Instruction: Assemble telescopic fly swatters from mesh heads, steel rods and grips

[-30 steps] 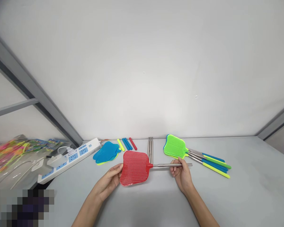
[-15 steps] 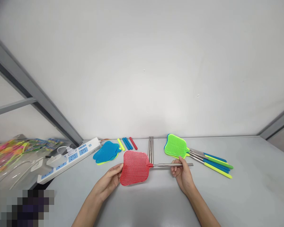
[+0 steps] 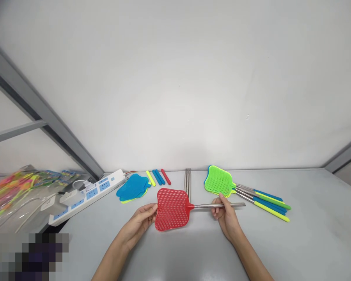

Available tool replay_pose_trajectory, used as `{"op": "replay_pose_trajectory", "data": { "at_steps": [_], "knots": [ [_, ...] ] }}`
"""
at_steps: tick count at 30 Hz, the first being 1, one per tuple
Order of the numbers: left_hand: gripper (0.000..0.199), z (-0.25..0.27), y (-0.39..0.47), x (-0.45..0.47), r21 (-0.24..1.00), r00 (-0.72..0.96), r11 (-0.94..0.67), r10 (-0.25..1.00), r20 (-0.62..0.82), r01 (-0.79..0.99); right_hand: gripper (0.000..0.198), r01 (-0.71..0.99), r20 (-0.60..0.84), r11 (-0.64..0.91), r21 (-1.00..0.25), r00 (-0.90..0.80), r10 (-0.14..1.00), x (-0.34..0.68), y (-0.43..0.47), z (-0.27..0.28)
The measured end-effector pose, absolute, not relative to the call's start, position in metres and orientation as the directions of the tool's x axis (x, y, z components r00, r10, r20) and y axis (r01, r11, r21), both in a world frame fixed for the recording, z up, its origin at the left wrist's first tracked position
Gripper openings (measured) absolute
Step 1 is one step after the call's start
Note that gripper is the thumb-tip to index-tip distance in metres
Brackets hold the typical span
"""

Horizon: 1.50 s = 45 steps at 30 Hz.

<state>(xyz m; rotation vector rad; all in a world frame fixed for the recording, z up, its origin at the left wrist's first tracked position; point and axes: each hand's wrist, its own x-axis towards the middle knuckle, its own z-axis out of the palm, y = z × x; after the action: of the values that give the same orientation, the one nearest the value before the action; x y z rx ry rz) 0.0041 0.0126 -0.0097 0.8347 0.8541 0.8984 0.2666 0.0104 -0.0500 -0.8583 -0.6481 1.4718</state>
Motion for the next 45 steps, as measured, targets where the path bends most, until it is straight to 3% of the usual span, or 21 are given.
{"op": "replay_pose_trajectory", "data": {
  "at_steps": [24,45],
  "knots": [
    [0.022,-0.0059,0.014,0.0062,0.86,0.33,0.414,0.89,-0.314,-0.298,0.042,-0.515,-0.105,-0.069,-0.855,0.041,0.994,0.2652,0.011,-0.049],
    [0.025,-0.0084,0.0094,0.0117,0.912,0.302,0.336,0.917,-0.261,-0.234,0.045,-0.435,-0.137,-0.098,-0.895,0.058,0.989,0.2642,0.0094,-0.049]
  ]
}}
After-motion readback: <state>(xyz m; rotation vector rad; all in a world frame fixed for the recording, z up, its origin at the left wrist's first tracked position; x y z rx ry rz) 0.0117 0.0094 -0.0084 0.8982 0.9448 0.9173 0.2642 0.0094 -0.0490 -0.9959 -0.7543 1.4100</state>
